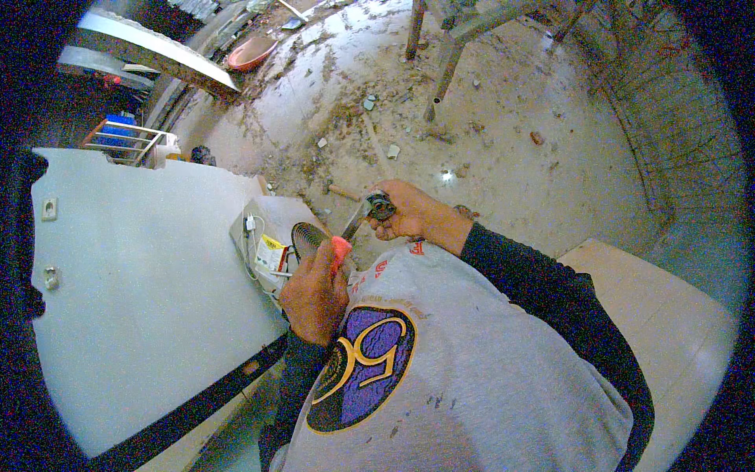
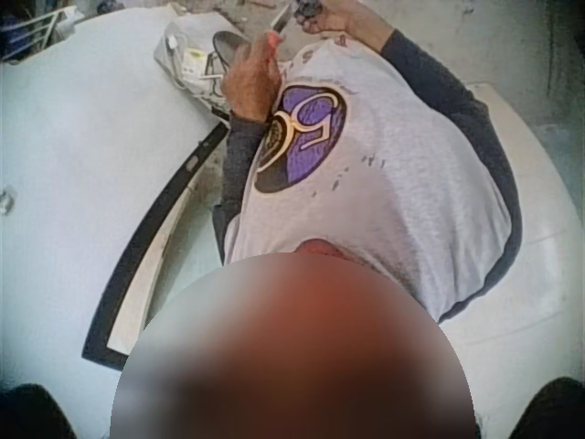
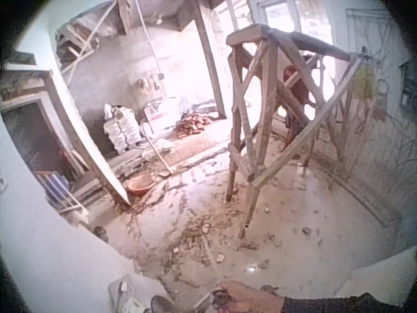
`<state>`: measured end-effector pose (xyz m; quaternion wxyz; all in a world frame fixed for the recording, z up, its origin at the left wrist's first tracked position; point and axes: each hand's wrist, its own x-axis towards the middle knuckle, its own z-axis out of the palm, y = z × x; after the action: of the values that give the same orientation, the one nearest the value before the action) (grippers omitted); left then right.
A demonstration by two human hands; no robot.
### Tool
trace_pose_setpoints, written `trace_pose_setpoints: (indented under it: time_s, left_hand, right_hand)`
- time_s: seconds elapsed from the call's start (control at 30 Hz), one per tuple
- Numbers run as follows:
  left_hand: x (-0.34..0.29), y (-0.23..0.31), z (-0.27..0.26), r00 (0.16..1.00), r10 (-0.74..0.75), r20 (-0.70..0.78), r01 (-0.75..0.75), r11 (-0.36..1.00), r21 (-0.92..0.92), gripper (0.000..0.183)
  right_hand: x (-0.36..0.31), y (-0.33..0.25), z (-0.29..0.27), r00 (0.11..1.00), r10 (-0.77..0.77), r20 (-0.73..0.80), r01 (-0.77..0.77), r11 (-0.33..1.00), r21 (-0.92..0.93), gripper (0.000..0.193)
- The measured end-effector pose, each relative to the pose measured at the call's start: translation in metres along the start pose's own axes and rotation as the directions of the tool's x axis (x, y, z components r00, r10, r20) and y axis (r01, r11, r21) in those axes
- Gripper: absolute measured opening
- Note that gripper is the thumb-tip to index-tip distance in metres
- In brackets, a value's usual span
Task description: The person assembles a metal bracket and cylindrical components on a small table. They pick up parts, align them, and use a screwdriver to tighten screws, then inspect the assembled unit.
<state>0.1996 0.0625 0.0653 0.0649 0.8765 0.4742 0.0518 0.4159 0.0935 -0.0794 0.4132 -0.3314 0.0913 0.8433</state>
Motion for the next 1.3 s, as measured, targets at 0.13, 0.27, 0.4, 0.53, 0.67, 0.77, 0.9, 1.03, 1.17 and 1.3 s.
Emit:
trace_pose_setpoints:
  time_s: [0.13, 0.27, 0.4, 0.53, 0.67, 0.77, 0.9, 1.03, 1.17, 1.3]
  left_hand:
    - [0.007, 0.003, -0.002, 0.993, 0.107, -0.043, -0.099, 0.981, 0.166, 0.038]
    - [0.014, 0.002, -0.010, 0.977, 0.201, -0.077, -0.170, 0.939, 0.299, 0.028]
    - [0.018, 0.002, -0.018, 0.973, 0.231, -0.031, -0.203, 0.905, 0.375, 0.026]
    - [0.023, 0.001, -0.023, 0.962, 0.273, -0.010, -0.241, 0.864, 0.441, 0.027]
    - [0.025, -0.004, -0.025, 0.954, 0.295, 0.047, -0.288, 0.868, 0.405, 0.034]
    - [0.024, -0.004, -0.024, 0.952, 0.288, 0.107, -0.307, 0.863, 0.402, 0.037]
    - [0.024, -0.006, -0.023, 0.942, 0.306, 0.140, -0.337, 0.862, 0.379, 0.038]
    - [0.028, -0.014, -0.025, 0.887, 0.431, 0.167, -0.461, 0.809, 0.364, 0.031]
    - [0.030, -0.026, -0.029, 0.880, 0.430, 0.203, -0.461, 0.876, 0.144, 0.035]
    - [0.013, -0.024, -0.025, 0.928, 0.311, 0.205, -0.337, 0.936, 0.101, 0.033]
  right_hand:
    - [0.001, 0.000, 0.001, 1.000, -0.003, -0.011, 0.002, 0.999, -0.044, 0.027]
    - [0.004, 0.000, 0.003, 0.999, 0.037, -0.008, -0.038, 0.996, -0.078, 0.027]
    - [0.004, 0.001, 0.010, 0.999, 0.046, 0.018, -0.043, 0.993, -0.114, 0.029]
    - [0.002, 0.003, 0.018, 0.997, 0.049, -0.056, -0.054, 0.994, -0.099, 0.030]
    - [0.002, 0.006, 0.017, 0.998, 0.035, -0.061, -0.044, 0.987, -0.153, 0.030]
    - [0.004, 0.009, 0.014, 0.998, 0.043, -0.051, -0.052, 0.983, -0.175, 0.030]
    - [0.009, 0.010, 0.005, 0.998, 0.056, -0.003, -0.055, 0.981, -0.188, 0.030]
    - [0.014, 0.010, -0.009, 0.990, 0.139, 0.007, -0.133, 0.962, -0.238, 0.029]
    - [0.016, 0.023, -0.021, 0.993, 0.027, -0.115, -0.093, 0.774, -0.626, 0.025]
    - [0.013, 0.021, -0.026, 0.994, 0.106, -0.019, -0.107, 0.976, -0.187, 0.024]
